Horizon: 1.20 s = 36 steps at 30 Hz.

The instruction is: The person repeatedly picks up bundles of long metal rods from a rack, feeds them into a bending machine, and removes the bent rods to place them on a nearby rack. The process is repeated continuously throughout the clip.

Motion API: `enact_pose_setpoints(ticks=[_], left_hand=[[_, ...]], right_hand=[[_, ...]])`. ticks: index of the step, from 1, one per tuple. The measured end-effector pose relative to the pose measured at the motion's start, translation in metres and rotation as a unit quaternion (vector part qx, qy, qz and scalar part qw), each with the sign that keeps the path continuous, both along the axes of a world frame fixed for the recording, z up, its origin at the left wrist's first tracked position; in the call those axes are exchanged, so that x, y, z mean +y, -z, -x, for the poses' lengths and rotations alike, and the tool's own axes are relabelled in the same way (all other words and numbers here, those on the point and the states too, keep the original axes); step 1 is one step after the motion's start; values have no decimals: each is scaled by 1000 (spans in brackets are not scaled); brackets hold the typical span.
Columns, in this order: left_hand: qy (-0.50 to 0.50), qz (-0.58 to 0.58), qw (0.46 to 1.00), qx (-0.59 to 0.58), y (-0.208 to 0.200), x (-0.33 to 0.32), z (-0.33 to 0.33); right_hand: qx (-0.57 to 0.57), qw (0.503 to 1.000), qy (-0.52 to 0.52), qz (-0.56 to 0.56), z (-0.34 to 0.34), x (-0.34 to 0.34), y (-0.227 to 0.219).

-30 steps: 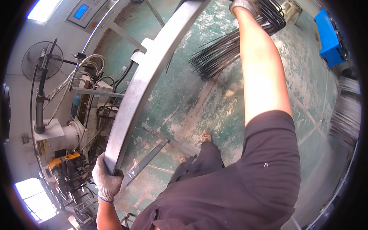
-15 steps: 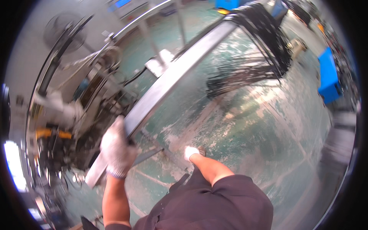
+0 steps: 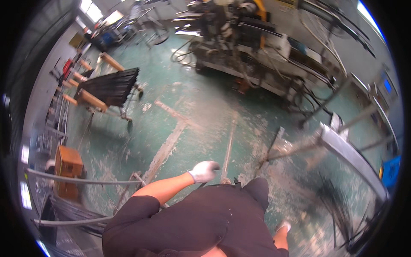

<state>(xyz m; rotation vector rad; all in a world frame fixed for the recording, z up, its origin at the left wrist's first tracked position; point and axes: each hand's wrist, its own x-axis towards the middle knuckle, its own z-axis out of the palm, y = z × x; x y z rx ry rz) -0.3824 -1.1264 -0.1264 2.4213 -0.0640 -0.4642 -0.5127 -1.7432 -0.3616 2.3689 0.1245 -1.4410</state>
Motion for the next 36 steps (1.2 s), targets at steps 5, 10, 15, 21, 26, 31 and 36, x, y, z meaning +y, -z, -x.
enact_pose_setpoints(ticks=[5, 10, 15, 21, 26, 31, 36], left_hand=[[-326, 23, 941, 88, 37, 127, 44], [-352, 119, 920, 126, 54, 161, 8], [-312, 252, 910, 109, 93, 240, 0], [-367, -43, 929, -30, 32, 424, -10], [-697, 131, 700, -84, 19, 492, -26], [-601, 143, 785, 46, 94, 538, 5], [-660, 142, 737, -32, 79, 692, 4]], right_hand=[[27, 997, -23, -74, -41, 101, 39], [-72, 872, 408, -262, -181, 284, 22], [-164, 796, 433, -389, -369, 405, 32], [-123, 836, -525, -99, -562, 620, 24], [-126, 852, 140, -488, -603, 861, -73], [-101, 836, 55, -536, -568, 1036, -129], [-77, 905, 22, -417, -532, 1117, -115]])
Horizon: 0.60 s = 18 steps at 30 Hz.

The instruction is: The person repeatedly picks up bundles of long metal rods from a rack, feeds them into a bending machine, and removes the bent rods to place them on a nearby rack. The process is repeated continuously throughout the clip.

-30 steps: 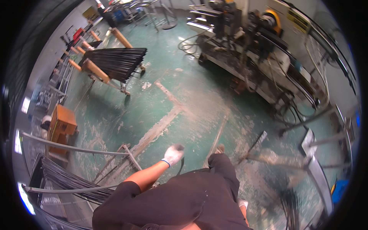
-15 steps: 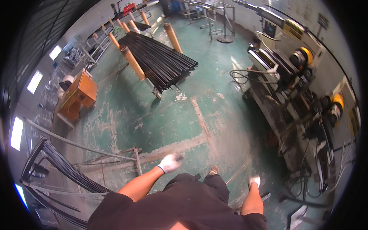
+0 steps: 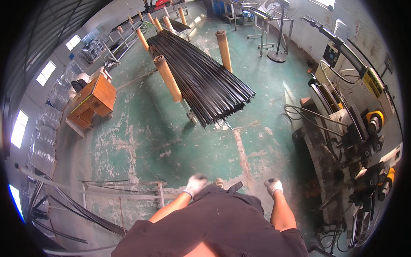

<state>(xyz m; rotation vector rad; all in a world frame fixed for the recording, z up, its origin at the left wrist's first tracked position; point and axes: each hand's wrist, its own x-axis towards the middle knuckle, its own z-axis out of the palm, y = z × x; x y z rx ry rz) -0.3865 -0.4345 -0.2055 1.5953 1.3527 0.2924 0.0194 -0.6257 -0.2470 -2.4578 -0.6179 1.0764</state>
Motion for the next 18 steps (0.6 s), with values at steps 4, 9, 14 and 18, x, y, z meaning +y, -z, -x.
enact_pose_setpoints(ticks=[4, 9, 14, 18], left_hand=[[-14, -23, 999, 25, -67, 119, 2], [-20, -174, 984, -22, -104, 241, 8], [-31, -301, 953, -15, -150, 358, -12], [-7, -410, 911, 47, -210, 443, -41]], right_hand=[[23, 1000, 13, 10, 8, 39, 18], [31, 999, 26, 17, -9, 113, 24], [10, 999, -41, -13, -42, 227, 27], [18, 996, -66, -58, -58, 327, 32]])
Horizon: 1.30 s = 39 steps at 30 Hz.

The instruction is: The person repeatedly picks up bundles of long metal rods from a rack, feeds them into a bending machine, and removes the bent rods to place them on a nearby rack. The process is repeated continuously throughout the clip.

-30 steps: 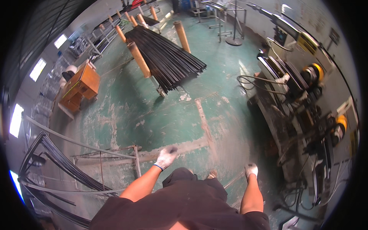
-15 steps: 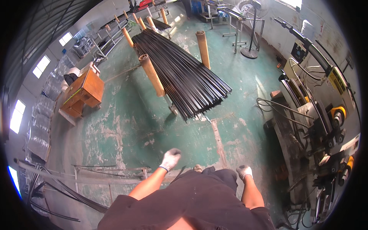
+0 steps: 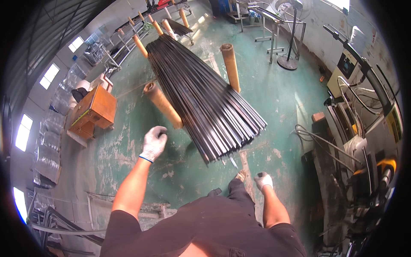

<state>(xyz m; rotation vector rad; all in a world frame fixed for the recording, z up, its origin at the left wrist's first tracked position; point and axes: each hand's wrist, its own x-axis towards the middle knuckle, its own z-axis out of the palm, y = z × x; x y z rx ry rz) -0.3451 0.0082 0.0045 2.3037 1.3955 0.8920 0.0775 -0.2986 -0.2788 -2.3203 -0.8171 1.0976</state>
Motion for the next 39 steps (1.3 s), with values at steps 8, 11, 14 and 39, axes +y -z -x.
enact_pose_setpoints(ticks=[8, 11, 14, 39], left_hand=[[-152, -86, 963, 203, -74, 165, -35], [-175, -71, 956, 224, -81, 200, -46], [-194, -56, 943, 266, -85, 221, -59], [-271, -44, 863, 425, -10, 272, -58]], right_hand=[[-22, 995, -88, -50, -4, 144, -15], [-72, 983, -156, -63, 0, 179, -16], [-91, 976, -170, -98, 4, 203, -12], [-248, 954, -168, -19, 23, 254, -33]])
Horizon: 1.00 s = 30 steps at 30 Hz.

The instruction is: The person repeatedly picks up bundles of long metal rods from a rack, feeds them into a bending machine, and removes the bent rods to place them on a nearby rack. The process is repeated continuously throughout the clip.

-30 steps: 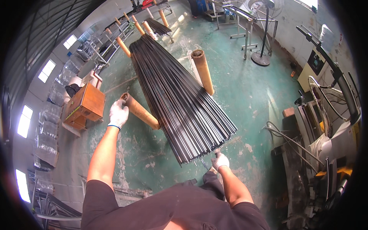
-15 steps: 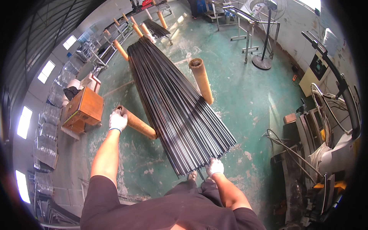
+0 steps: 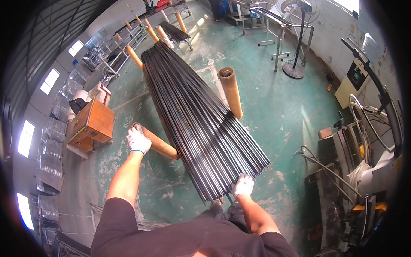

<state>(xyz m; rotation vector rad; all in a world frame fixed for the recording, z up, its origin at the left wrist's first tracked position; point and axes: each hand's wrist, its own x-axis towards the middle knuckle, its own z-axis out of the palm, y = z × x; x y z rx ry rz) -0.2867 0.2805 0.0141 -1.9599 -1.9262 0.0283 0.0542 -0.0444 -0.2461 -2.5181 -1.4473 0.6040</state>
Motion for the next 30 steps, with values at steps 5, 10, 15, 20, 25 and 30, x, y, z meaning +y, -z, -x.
enact_pose_setpoints(ticks=[5, 10, 15, 20, 25, 30], left_hand=[[-12, 31, 999, 17, -14, -2, -9], [-34, 49, 998, -3, -10, 4, -3], [-27, 50, 998, -16, -10, 8, -3], [-22, 35, 999, -10, -7, 18, -1], [1, 17, 1000, -12, 0, 10, 0], [-8, 19, 1000, 0, 0, 11, 2]], right_hand=[[-31, 998, 3, -52, 15, 24, 12], [-41, 997, 52, 40, 33, 48, -6], [-88, 992, 27, 85, 19, 62, -10], [-59, 992, 41, 103, 6, 69, -5], [-94, 993, 18, 64, 10, 64, 20], [-130, 991, 11, 18, 26, 45, 23]])
